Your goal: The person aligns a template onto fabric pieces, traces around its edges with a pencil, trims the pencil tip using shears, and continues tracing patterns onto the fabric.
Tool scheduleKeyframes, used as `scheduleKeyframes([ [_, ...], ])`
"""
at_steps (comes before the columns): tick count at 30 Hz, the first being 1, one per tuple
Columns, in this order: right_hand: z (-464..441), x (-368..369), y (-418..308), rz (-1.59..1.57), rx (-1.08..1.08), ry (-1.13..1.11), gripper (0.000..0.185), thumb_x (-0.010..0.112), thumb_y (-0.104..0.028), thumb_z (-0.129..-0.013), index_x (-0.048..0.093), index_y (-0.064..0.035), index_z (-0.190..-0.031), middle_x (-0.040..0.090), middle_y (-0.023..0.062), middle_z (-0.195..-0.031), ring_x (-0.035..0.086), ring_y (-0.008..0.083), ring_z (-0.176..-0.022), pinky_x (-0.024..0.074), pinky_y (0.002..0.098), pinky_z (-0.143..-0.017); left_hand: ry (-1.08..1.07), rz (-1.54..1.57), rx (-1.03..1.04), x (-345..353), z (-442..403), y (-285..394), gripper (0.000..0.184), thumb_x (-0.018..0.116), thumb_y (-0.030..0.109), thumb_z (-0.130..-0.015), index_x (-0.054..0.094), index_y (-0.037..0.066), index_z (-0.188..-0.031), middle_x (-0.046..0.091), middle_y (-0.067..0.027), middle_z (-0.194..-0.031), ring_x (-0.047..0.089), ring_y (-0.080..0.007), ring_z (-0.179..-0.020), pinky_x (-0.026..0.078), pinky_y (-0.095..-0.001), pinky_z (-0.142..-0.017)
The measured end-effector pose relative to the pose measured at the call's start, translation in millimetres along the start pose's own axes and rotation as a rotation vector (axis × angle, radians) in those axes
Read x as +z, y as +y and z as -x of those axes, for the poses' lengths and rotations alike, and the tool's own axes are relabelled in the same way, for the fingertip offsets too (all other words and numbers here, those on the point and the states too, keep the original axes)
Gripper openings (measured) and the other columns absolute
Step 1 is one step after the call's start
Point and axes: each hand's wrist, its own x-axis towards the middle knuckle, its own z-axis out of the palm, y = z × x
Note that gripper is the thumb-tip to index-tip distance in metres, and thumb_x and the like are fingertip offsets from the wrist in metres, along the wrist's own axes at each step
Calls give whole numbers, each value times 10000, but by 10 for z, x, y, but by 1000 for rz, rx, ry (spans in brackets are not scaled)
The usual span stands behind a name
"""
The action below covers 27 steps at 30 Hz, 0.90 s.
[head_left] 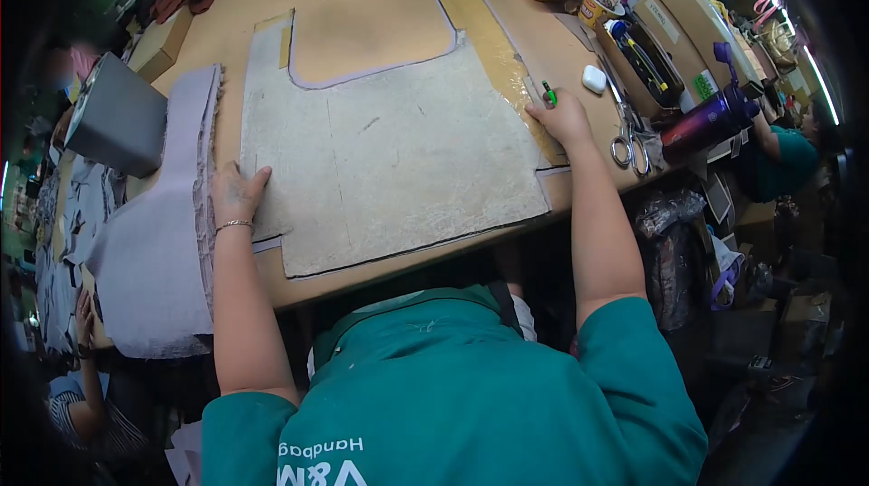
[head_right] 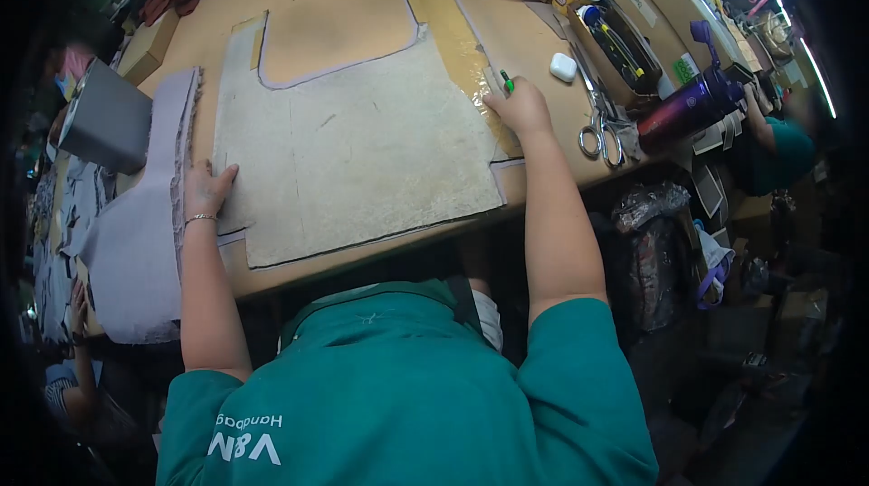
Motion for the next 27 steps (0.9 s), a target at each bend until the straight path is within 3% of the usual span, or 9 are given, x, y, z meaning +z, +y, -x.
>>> scheduleKeyframes([
  [3,8,56,-14,30,0,56,517,720,-323,-629,549,56,-935,581,226,-906,567,325,-877,441,372,-762,47,146,-20,-34,0,19,545,702,332,-625,540,-80,-943,582,-235,-897,573,-325,-827,450,-362,-751],
  [9,-32,98,1,-33,45,73,482,734,-273,-623,553,52,-929,581,228,-907,573,323,-871,444,369,-765,-138,543,-198,-4,-74,-35,475,716,262,-603,559,-68,-907,612,-148,-822,587,-212,-694,469,-308,-649],
  [15,-96,146,81,-43,12,81,443,733,-248,-623,562,42,-910,583,224,-919,578,318,-864,449,364,-760,-69,604,-188,50,-113,-115,459,745,217,-566,562,-46,-895,608,-130,-823,582,-207,-708,469,-316,-637],
  [18,-104,170,110,-68,9,77,431,729,-248,-626,563,37,-905,589,216,-907,579,315,-859,447,363,-762,-171,642,-281,-198,-40,84,596,740,219,-599,442,-19,-1058,548,-125,-883,541,-190,-731,467,-325,-663],
  [21,-109,190,90,-70,13,111,423,726,-244,-627,564,34,-901,593,210,-893,580,310,-856,446,359,-764,-5,503,-223,-67,-203,-98,595,741,231,-597,470,-16,-1066,564,-135,-914,550,-198,-796,457,-331,-711],
  [27,-135,216,135,-77,15,105,428,736,-249,-599,573,33,-877,598,208,-879,585,305,-840,453,356,-748,-164,504,-122,-5,-221,-121,548,722,249,-643,519,-16,-1077,575,-151,-1003,561,-214,-889,449,-308,-751],
])
